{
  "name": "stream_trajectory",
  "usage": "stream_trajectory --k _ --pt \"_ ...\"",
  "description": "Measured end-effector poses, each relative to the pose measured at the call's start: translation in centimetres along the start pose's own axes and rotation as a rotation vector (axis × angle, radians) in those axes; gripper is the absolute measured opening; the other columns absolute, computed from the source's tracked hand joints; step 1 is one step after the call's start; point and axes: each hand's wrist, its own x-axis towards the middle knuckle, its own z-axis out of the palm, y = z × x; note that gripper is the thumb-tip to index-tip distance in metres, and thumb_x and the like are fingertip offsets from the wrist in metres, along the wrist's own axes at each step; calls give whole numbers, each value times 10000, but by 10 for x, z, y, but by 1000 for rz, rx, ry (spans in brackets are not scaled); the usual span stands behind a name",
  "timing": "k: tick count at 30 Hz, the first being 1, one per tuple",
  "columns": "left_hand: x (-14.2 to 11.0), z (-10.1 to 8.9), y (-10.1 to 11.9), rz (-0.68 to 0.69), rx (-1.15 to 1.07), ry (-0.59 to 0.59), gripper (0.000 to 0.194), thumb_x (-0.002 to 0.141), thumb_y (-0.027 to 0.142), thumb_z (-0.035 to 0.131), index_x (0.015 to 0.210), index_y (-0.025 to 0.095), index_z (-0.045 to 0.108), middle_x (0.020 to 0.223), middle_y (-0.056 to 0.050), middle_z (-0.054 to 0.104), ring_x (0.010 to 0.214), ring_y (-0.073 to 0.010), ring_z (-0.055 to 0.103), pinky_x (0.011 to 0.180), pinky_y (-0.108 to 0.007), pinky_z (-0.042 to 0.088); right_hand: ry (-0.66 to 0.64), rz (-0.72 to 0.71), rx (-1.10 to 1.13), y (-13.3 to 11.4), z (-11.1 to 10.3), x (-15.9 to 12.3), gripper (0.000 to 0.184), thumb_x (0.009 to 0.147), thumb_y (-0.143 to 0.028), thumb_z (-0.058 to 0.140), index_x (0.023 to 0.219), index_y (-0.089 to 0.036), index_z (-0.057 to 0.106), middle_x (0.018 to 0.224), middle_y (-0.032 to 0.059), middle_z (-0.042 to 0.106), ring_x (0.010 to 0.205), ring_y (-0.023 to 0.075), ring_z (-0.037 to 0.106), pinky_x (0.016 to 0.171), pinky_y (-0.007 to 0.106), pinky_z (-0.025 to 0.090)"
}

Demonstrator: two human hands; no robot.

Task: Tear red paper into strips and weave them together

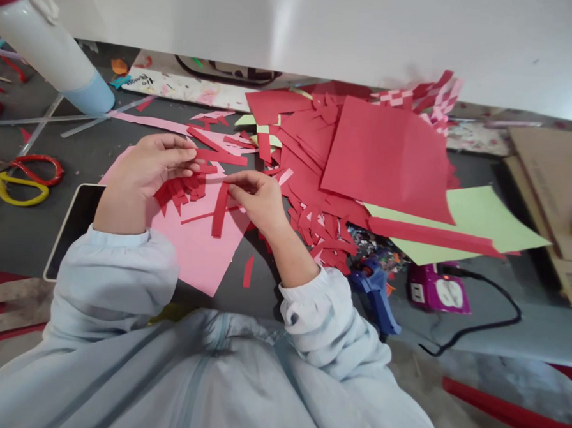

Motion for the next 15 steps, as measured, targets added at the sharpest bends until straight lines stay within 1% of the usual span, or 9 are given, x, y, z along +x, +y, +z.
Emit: stream_trajectory --k 4,9,12,15 --pt "-2 3 0 -38 61 -30 118 820 -1 637 803 114 655 653 -33 702 636 -122 709 629 -198 562 -11 11 57 -5 2 -2 162 659 -185 674 801 -217 745 760 -16 746 637 126 677 674 315 599" --pt "-3 5 0 -66 82 -42 146 800 -22 641 840 116 666 663 -34 710 639 -126 711 679 -219 582 25 -43 117 -11 4 -3 160 629 -176 725 781 -225 733 765 -27 746 685 121 684 631 262 578" --pt "-5 9 0 -73 112 -58 119 811 1 643 826 117 666 677 -39 718 626 -127 711 692 -227 587 62 -107 103 -15 4 -4 138 642 -202 759 775 -223 730 753 -22 743 703 127 686 647 269 583" --pt "-6 14 0 -70 140 -63 106 816 21 650 798 125 661 673 -35 718 623 -130 711 698 -240 595 93 -169 91 -19 3 -6 126 652 -212 773 769 -224 728 793 -14 756 735 136 695 697 291 598"
